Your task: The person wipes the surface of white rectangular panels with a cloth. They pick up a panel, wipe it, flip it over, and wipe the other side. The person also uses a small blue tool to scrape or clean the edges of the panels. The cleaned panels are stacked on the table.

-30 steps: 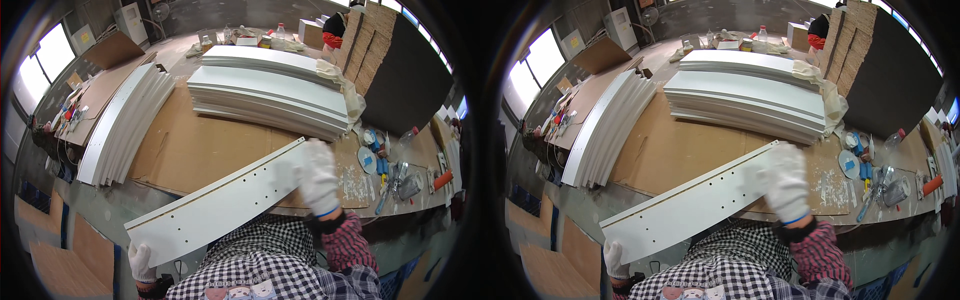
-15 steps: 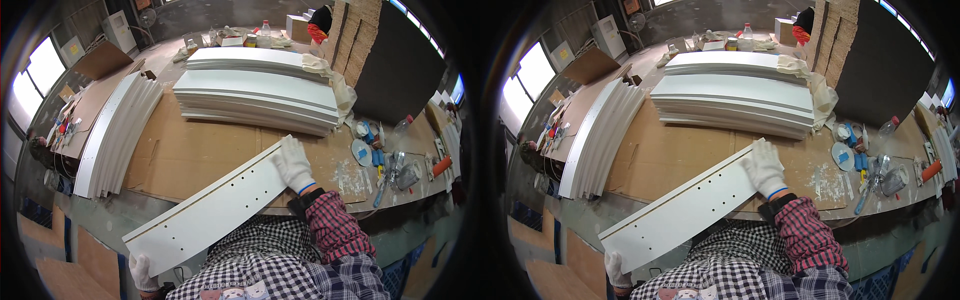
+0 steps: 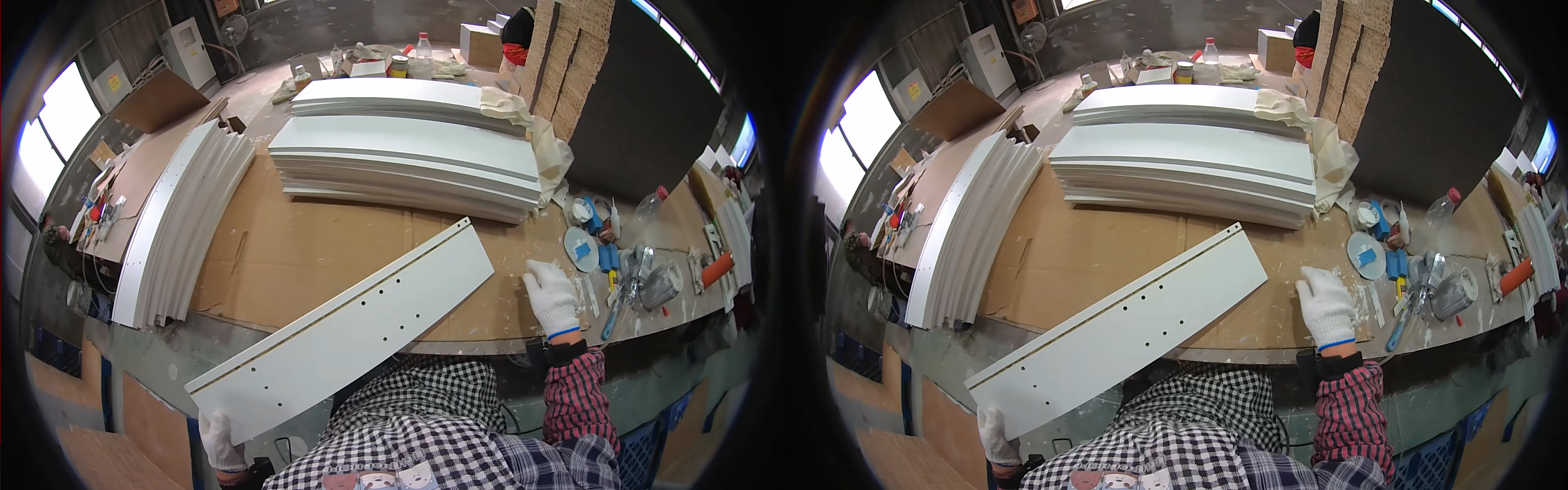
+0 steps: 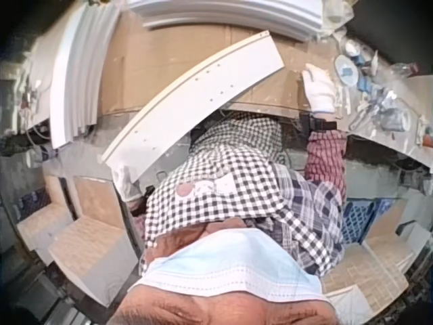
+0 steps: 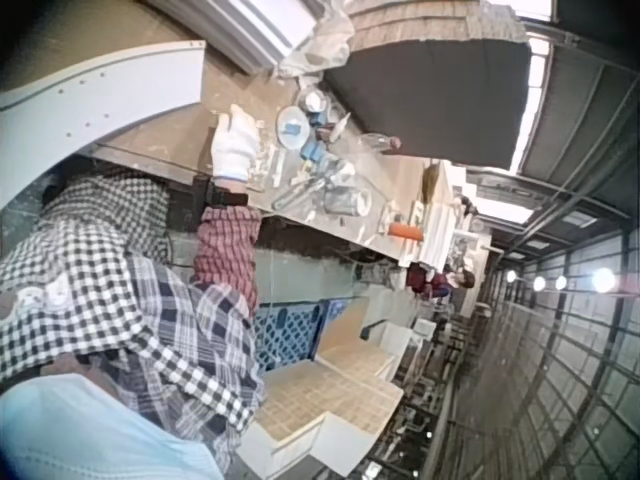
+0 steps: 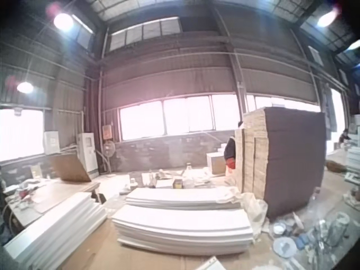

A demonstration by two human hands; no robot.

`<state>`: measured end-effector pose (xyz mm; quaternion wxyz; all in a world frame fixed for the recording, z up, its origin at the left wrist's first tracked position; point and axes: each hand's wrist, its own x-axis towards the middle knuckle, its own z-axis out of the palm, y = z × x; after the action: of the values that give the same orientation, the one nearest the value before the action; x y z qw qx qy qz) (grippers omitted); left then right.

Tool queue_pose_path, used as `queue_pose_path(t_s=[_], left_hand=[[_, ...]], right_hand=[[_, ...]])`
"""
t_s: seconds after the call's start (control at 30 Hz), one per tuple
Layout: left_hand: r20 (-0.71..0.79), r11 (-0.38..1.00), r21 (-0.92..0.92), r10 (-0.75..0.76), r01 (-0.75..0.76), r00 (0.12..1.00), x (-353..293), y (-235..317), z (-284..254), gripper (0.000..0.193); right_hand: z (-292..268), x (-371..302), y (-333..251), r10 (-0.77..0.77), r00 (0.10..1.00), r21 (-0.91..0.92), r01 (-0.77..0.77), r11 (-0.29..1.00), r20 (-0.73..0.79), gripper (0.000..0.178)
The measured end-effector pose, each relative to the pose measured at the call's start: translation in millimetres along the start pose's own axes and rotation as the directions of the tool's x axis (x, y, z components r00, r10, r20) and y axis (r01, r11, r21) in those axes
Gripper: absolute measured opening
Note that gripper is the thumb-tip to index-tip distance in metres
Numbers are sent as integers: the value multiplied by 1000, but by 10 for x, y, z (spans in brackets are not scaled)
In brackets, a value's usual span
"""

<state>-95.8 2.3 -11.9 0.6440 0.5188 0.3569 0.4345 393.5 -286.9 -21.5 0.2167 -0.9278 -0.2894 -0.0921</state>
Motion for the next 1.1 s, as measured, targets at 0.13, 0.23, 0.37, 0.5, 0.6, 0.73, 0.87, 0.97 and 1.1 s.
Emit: queue_pose_path(t_s=[0.13, 0.23, 0.37, 0.5, 0.6, 0.73, 0.87, 0.97, 1.1], left_hand=[[-5, 1000, -5, -15, 15, 1000, 13, -34, 17, 58], [19, 1000, 10, -9, 8, 1000, 20, -54, -17, 61], [-53, 961, 176, -207, 213, 977, 10, -142, -587, 52], [-66, 951, 209, -218, 228, 974, 24, 39, -232, 46], [-52, 970, 148, -188, 194, 981, 55, 83, -102, 45], [-49, 953, 225, -198, 204, 979, 52, 141, -147, 47], [-13, 961, 208, -183, 182, 983, -14, 215, -64, 51], [81, 993, 80, -88, 82, 993, -31, 191, 58, 51], [17, 996, 39, -79, 79, 997, 125, 97, -48, 55]], right_hand=[[-120, -18, 210, 100, 995, 28, -99, 995, -27, 27], [-235, -69, 393, 151, 986, 43, -148, 988, -71, 25], [-374, -152, 846, 322, 943, -47, -326, 944, -79, 25], [-507, -139, 1358, 471, 881, -39, -472, 881, -41, 29], [-439, 13, 1560, 481, 874, 76, -476, 876, -70, 37], [-330, 414, 1477, 642, 767, 166, -636, 754, 20, 50], [-158, 587, 1429, 593, 805, -8, -593, 805, -2, 66], [-81, 620, 1252, 526, 849, 36, -524, 851, -60, 76], [-59, 528, 1544, 559, 826, 206, -561, 802, 70, 63]])
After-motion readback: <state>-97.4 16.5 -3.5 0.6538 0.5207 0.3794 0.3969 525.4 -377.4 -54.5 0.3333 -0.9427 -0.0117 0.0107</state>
